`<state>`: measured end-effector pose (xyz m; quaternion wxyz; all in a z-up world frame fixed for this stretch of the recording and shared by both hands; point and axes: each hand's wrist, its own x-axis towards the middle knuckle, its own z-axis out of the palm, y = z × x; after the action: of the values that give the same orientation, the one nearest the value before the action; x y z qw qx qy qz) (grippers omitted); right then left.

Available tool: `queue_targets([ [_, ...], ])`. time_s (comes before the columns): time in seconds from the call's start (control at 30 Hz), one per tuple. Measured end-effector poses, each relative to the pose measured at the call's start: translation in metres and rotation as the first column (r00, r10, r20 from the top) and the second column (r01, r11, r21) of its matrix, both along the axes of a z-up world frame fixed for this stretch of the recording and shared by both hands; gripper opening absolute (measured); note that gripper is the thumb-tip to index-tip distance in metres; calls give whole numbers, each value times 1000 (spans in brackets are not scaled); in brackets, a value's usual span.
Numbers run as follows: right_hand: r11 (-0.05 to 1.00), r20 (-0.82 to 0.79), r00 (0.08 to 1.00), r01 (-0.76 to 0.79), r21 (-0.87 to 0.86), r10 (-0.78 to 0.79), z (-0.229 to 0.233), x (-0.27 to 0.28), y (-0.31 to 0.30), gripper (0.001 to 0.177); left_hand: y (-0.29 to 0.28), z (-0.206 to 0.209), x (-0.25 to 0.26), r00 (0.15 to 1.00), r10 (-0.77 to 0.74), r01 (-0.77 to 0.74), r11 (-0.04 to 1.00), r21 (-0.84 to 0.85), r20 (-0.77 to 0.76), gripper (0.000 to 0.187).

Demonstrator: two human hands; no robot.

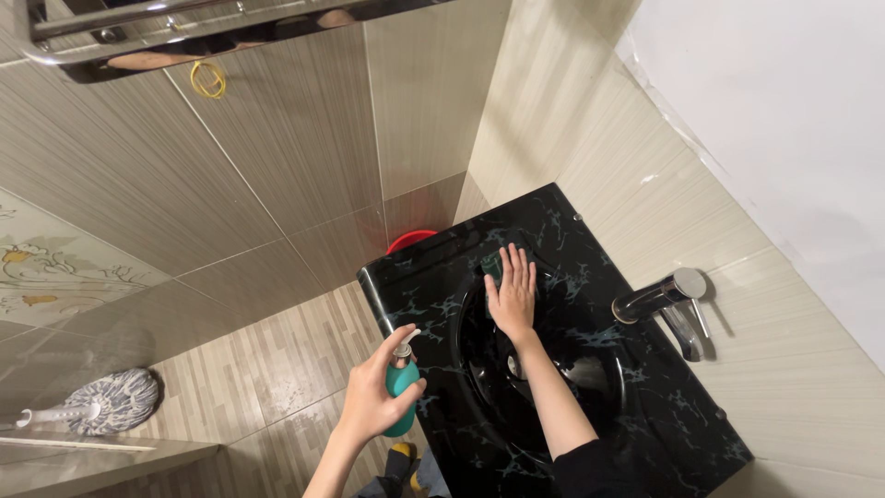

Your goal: The person scrubs a black marble bathroom sink using a green sponge and a teal spray bottle. They repeatedly spray the sink and wipe the basin and surrounding countertop surfaces.

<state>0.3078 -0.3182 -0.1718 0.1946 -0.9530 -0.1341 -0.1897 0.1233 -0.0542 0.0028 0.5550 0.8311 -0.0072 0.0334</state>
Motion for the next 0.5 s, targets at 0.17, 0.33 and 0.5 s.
queue_targets([
  [0.17,994,-63,996,-59,96,65,-10,-8,10,68,1,0,0,1000,-1,1,1000,9,-24,80],
  [0.33,972,-127,982,-111,205,139,-14,-18,20,67,0,-1,0,1000,-6,6,1000,14,-15,80],
  [0.5,929,-111,974,-149,339,197,-14,-27,30,67,-1,0,-3,1000,-2,2,1000,19,-25,80],
])
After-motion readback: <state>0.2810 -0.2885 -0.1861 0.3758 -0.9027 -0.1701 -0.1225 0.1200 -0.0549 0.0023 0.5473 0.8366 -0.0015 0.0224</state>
